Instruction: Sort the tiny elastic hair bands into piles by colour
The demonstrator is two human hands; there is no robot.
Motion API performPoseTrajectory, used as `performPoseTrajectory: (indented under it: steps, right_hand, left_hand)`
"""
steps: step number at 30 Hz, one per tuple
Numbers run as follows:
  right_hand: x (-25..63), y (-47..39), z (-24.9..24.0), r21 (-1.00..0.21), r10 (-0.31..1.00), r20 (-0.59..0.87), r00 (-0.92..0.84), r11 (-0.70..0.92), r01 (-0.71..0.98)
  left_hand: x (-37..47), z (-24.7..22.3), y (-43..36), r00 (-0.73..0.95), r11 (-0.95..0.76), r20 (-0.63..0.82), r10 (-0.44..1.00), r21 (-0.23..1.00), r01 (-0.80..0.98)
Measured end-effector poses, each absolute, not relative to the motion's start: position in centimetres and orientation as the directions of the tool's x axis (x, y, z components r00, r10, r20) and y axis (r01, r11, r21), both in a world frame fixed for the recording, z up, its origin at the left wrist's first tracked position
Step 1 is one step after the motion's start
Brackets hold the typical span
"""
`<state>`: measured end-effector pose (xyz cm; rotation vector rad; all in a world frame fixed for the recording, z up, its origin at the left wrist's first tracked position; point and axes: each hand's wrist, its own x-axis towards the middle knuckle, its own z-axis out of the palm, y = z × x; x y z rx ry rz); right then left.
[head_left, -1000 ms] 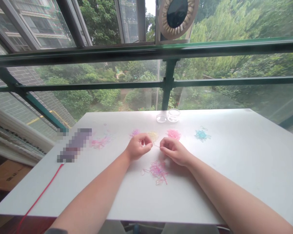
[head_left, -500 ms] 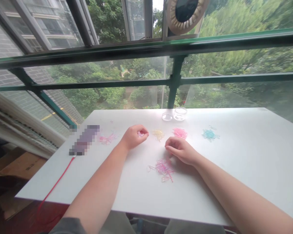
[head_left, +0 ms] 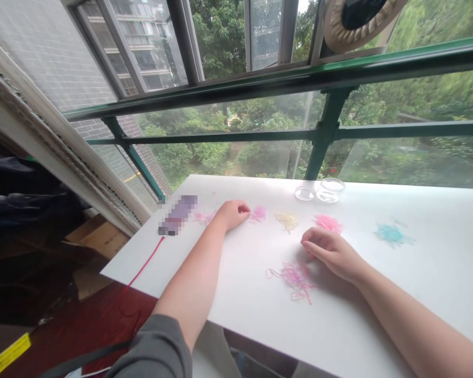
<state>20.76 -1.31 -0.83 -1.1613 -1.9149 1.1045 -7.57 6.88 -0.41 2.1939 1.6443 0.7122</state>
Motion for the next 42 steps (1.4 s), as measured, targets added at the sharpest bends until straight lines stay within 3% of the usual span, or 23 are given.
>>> performPoseTrajectory:
  steps: [13, 20, 26, 37, 42]
  right_hand:
    - [20.9, -1.6, -0.5, -0.891, 0.912, 0.101, -0.398, 0.262, 0.372]
    - [20.9, -1.6, -0.5, -0.875, 0.912, 0.099, -0.398, 0.270, 0.402]
    - [20.8, -1.5, -0.6, -0.875, 0.911, 0.111, -0.397, 0.279, 0.395]
    - [20.6, -1.5, -0.4, -0.893, 0.911, 0.107, -0.397, 0.264, 0.364]
    - [20.8, -1.5, -0.4, -0.878, 0.908, 0.117, -0.403, 0.284, 0.384]
  left_hand:
    - [-7.3, 0.0, 6.8, 0.211, -0.286, 0.205, 0.956, 0.481, 0.829]
    - [-8.8, 1.7, 6.6, 0.015, -0.036, 0.051, 0.999, 0.443, 0.896]
    - [-8.5, 2.0, 5.4, 0.090, -0.046, -0.079, 0.993, 0.441, 0.896]
    - [-7.2, 1.4, 5.5, 0.161, -0.157, 0.026, 0.987, 0.423, 0.892]
    - [-7.0, 1.5, 6.0, 0.121, -0.159, 0.109, 0.987, 0.473, 0.867]
